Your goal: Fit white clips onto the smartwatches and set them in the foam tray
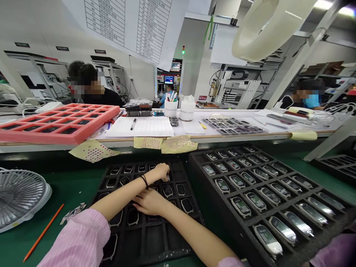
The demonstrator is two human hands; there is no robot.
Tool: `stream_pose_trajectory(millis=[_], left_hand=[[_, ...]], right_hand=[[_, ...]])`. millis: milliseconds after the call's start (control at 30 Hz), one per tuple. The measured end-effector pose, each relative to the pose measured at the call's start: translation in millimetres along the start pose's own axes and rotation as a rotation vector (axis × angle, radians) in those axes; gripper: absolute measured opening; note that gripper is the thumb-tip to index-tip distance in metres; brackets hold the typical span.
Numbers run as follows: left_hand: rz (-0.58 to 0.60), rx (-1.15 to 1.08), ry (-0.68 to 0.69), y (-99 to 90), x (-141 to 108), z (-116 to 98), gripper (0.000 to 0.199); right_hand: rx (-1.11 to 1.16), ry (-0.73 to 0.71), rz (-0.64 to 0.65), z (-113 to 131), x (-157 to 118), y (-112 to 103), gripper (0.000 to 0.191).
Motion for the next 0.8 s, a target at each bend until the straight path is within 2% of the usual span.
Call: stream_pose_trajectory(millis=[133, 200, 233, 267, 333, 400, 433, 500, 567, 633, 667, 800], left_hand=[[-0.051, -0.043, -0.023, 15.1, -4.4, 0.4, 0.033], [-0.103, -0.086, -0.016, 16.1, -10.1, 4.2, 0.040], [-0.133, -0.112, -0.012, 14.9, -14.6, 7.5, 0.043], [-0.166, -0.140, -0.013, 12.8, -20.4, 11.7, 0.045], [-0.242, -0.190, -0.028, 6.7, -36.2, 21.5, 0.043], [-0.322, -0.229, -0.050, 0.2, -57.7, 29.9, 0.044], [-0.358, -0.244, -0.061, -2.4, -70.3, 32.8, 0.047], [-0.414, -0.263, -0.083, -5.3, -97.8, 35.6, 0.054], [-0.457, -0.280, -0.109, -5.0, -126.6, 35.8, 0.058], [-0.485, -0.300, -0.155, -1.5, -155.0, 36.4, 0.061], [-0.495, -0.307, -0.185, 1.3, -168.8, 37.3, 0.063], [-0.523, -0.296, -0.265, 14.7, -219.7, 41.1, 0.070]], right_hand=[[-0.012, -0.136, -0.153, 9.2, -4.6, -4.4, 0.033], [0.005, -0.173, -0.267, 8.5, -11.5, -15.9, 0.038], [0.030, -0.139, -0.353, 4.1, -15.6, -24.9, 0.038], [0.067, -0.055, -0.454, -3.7, -20.2, -35.1, 0.037], [0.156, 0.208, -0.665, -26.6, -30.8, -53.4, 0.032], [0.223, 0.458, -0.787, -48.1, -38.7, -61.2, 0.026], [0.277, 0.569, -0.802, -57.0, -39.9, -59.9, 0.023], [0.522, 0.762, -0.698, -68.7, -34.7, -44.2, 0.026], [0.864, 0.877, -0.469, -64.8, -22.4, -17.7, 0.034], [1.084, 0.874, -0.263, -46.0, -8.0, 2.3, 0.037], [1.126, 0.852, -0.206, -35.0, -1.4, 7.5, 0.037], [1.085, 0.709, -0.128, 6.9, 23.1, 13.1, 0.039]])
Point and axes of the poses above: each hand's wrist, its own x-axis towards the middle knuckle, its own y-axis out of the palm, z = x × y, the point moved 5 cm from there along x, towards the middle knuckle, and after that the axes turned 3 degrees about y, right-handed, at the moved point
